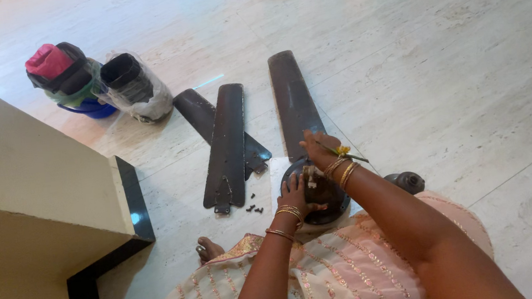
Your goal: The person sits on the floor and uses a screwdriver to attach a fan blade to the ceiling fan motor housing. They align the blade, insert screws, and tighten them to secure the blade in place.
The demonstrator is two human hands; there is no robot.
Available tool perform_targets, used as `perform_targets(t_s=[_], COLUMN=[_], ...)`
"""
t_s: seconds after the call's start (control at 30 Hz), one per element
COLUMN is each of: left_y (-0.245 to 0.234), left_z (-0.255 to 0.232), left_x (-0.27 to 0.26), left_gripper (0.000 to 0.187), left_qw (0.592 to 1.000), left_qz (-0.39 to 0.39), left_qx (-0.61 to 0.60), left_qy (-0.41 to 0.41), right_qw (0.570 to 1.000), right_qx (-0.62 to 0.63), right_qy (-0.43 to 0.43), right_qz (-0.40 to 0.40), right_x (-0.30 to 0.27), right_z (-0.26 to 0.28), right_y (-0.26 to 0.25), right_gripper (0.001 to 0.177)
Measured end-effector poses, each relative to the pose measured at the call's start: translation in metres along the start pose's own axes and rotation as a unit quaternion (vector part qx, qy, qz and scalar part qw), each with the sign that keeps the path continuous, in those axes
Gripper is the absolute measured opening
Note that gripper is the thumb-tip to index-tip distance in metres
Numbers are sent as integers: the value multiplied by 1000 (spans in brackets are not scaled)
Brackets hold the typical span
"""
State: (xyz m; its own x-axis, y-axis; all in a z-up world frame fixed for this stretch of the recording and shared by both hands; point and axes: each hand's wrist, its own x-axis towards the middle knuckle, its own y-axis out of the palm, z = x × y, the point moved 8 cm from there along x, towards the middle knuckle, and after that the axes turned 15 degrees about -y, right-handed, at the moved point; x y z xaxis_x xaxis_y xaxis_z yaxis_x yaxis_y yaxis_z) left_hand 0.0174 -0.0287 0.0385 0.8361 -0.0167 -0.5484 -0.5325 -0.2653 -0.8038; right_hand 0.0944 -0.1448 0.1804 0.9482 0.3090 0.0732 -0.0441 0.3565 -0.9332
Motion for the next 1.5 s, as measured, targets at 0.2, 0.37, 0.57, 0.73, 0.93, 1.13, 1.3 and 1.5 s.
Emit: perform_targets(t_s=[0.2, 0.37, 0.57, 0.73, 0.93, 1.13, 1.3, 1.5], left_y=[3, 2, 4, 4, 5, 7, 6, 7], left_z=[1, 1, 1, -1, 0, 1, 2, 1], left_x=[1, 3, 5, 6, 7, 7, 5, 7], left_gripper=[133, 133, 133, 132, 133, 133, 132, 133], left_qw=[999, 999, 1000, 999, 1000, 1000, 1000, 1000], left_qz=[-20, -25, -19, -27, -13, -18, -18, -19], left_qx=[-20, -24, -19, -11, -16, -14, -20, -14], left_qy=[15, 19, 14, 18, 11, 14, 15, 14], right_qw=[981, 998, 988, 979, 994, 996, 990, 969], right_qx=[154, 33, -41, -6, -12, 42, 67, 205], right_qy=[114, -25, -147, -179, -57, 10, -22, 108], right_qz=[-34, -48, 11, -97, -88, -76, -125, -81], right_x=[-8, 5, 6, 4, 10, 17, 6, -4], right_z=[-18, -3, 8, 1, -29, -51, -35, -24], right_y=[9, 8, 11, 8, 47, 65, 35, 19], right_gripper=[52, 36, 19, 33, 21, 40, 29, 35])
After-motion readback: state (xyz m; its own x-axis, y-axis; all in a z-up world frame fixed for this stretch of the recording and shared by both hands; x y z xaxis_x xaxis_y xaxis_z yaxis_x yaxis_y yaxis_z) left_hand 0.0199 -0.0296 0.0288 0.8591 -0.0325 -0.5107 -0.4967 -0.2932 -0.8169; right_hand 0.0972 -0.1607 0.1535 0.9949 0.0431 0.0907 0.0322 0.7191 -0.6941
